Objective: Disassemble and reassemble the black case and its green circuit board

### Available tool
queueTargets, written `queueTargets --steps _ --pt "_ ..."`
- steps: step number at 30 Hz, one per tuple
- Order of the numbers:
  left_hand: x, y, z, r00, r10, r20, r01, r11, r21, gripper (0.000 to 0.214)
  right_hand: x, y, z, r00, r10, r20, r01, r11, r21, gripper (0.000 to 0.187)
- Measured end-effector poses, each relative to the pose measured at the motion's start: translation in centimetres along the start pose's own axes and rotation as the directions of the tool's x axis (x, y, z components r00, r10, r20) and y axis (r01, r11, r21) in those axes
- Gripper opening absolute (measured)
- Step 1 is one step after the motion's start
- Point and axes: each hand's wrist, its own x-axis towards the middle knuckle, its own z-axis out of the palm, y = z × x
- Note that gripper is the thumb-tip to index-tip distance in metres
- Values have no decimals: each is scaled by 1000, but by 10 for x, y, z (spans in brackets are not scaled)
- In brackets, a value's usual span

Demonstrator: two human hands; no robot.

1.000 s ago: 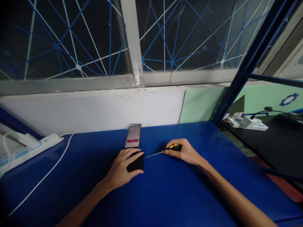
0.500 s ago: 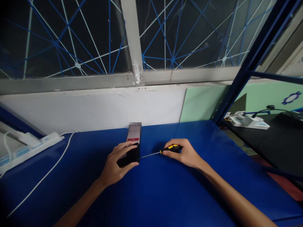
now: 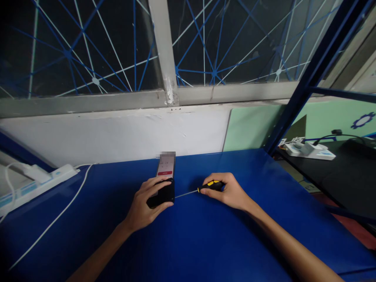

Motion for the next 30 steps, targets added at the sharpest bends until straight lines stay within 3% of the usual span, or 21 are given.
queueTargets --steps 10,18,22,27,30 --pt "-2 1 2 999 1 37 -2 1000 13 45 0 2 -1 1000 -5 22 6 1000 -15 23" --pt "-8 1 12 994 16 107 -25 996 83 46 2 16 -3 951 12 309 0 999 -38 34" --pt "-12 1 17 984 29 174 -46 994 95 46 2 25 2 931 41 363 -58 998 36 27" --pt "-11 2 17 980 25 195 -42 995 87 47 2 40 4 870 148 471 -254 953 168 35" --pt "-10 3 16 980 5 198 -22 996 82 53 3 41 1 865 142 481 -238 961 144 34"
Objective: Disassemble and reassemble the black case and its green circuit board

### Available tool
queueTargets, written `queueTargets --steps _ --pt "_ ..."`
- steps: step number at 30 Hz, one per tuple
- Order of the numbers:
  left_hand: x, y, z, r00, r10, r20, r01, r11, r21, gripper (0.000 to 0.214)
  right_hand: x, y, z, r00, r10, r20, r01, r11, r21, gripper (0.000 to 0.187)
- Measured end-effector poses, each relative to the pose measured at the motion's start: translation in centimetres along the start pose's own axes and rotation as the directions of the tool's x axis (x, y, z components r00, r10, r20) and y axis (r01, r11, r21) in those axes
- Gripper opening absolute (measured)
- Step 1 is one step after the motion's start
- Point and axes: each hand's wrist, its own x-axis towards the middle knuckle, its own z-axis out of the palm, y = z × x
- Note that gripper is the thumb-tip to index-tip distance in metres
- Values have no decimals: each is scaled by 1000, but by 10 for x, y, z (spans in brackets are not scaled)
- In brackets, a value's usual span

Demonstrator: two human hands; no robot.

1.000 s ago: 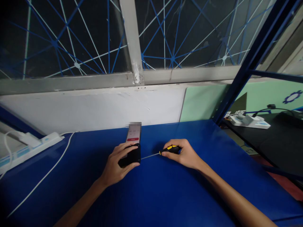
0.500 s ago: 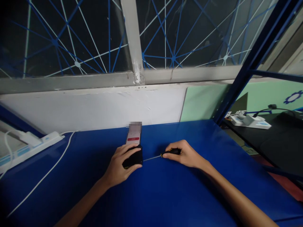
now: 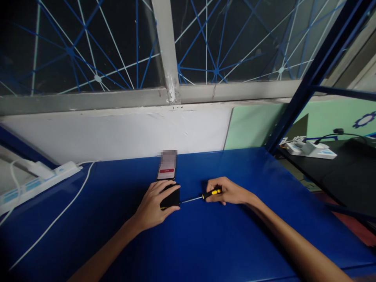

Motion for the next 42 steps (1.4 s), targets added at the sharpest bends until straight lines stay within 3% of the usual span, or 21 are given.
queueTargets --steps 6,8,13,20,27,30,38,42 --pt "2 1 -1 999 -4 55 4 1000 5 56 0 -10 2 991 -124 -41 111 965 -238 40" --pt "3 1 -2 998 6 60 -7 1000 10 54 0 -8 5 986 -146 -83 122 962 -244 31" --pt "7 0 -2 997 19 68 -22 999 34 53 2 2 5 993 -77 -93 65 990 -123 31" --pt "9 -3 1 998 45 53 -48 997 54 53 1 -4 0 981 -148 -125 99 939 -329 37" --pt "13 -5 3 997 69 40 -72 995 69 53 2 0 4 976 -124 -176 89 977 -195 33" --pt "12 -6 5 997 59 48 -63 995 76 57 3 5 2 984 -103 -146 84 988 -133 27" --pt "8 -3 -4 996 80 30 -84 985 151 63 6 5 0 979 -151 -138 109 956 -272 35" --pt "5 -8 -9 999 33 31 -38 984 171 59 5 5 2 981 -140 -135 105 965 -238 30"
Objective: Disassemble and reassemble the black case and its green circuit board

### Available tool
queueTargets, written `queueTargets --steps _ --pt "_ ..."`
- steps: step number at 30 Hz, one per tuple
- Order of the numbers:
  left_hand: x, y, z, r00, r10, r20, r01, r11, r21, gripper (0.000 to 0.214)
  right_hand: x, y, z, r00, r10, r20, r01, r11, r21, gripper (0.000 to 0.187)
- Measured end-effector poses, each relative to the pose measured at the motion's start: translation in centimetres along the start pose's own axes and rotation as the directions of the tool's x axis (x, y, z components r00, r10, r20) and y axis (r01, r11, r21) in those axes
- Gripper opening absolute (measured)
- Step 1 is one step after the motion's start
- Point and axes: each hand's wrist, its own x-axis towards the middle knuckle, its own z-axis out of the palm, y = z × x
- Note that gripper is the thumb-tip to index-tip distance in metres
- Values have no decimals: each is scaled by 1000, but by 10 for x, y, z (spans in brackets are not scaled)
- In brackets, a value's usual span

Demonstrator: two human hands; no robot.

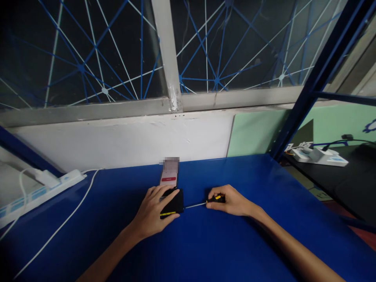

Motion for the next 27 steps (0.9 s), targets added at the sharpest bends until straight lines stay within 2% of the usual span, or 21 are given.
queueTargets --steps 5,7,9,13,17,22,24,27 --pt "-4 -5 6 999 -11 -31 10 1000 -27 50 -2 3 1 996 70 47 -78 974 211 32" --pt "-4 -5 8 999 -12 -33 11 1000 -26 49 -2 4 0 990 116 77 -132 963 236 31" --pt "-4 -4 8 1000 -9 -30 8 1000 -24 49 -1 2 -2 992 111 57 -120 977 178 31" --pt "-4 -4 8 1000 -8 -29 7 999 -31 48 0 -3 -4 1000 -22 3 22 1000 -9 34" --pt "-4 -6 10 1000 5 -26 -6 1000 -20 48 -2 -5 -1 999 40 8 -41 997 62 24" --pt "-4 -5 11 999 10 -42 -11 1000 -18 49 -5 1 2 989 141 48 -148 967 209 30" --pt "-4 -5 11 999 14 -49 -15 1000 -17 49 -3 2 0 989 143 39 -148 974 169 31" --pt "-4 -4 12 999 17 -45 -18 1000 -9 49 -1 1 -1 999 35 -12 -35 999 -5 31"
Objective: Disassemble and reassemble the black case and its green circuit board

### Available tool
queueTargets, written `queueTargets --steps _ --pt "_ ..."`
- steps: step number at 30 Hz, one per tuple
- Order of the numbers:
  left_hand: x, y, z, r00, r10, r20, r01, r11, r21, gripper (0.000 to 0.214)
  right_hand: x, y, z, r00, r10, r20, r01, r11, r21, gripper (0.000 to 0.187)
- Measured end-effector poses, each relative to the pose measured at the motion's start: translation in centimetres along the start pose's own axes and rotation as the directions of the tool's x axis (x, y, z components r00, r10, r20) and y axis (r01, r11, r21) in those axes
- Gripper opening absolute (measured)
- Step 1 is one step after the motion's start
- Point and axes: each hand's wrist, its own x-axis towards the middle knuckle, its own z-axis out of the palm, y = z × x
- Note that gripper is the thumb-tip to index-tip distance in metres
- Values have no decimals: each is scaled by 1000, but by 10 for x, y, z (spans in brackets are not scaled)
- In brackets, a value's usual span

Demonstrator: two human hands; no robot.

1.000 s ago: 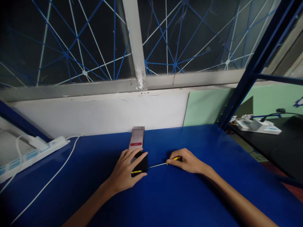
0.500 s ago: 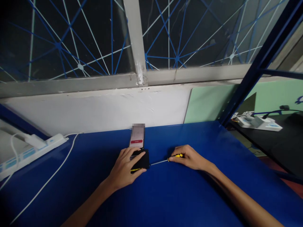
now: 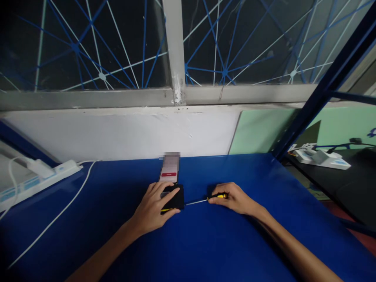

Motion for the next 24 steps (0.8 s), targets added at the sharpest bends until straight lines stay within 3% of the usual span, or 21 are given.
queueTargets --steps 3,6,10,18,24 --pt "-1 -1 1 1000 0 -3 0 1000 12 49 1 -2 2 1000 -20 3 20 997 -70 38" --pt "-1 -1 0 1000 7 -9 -7 1000 12 50 0 -2 5 1000 18 18 -18 1000 -3 30" --pt "0 -1 -1 1000 12 -22 -12 1000 -3 49 -2 0 6 999 53 10 -54 995 85 31" --pt "0 -2 0 1000 2 2 -2 1000 -7 51 0 -2 -1 998 -59 -26 54 985 -165 28" --pt "0 -2 0 1000 4 6 -4 1000 4 51 -4 3 4 1000 23 -6 -23 999 26 23"
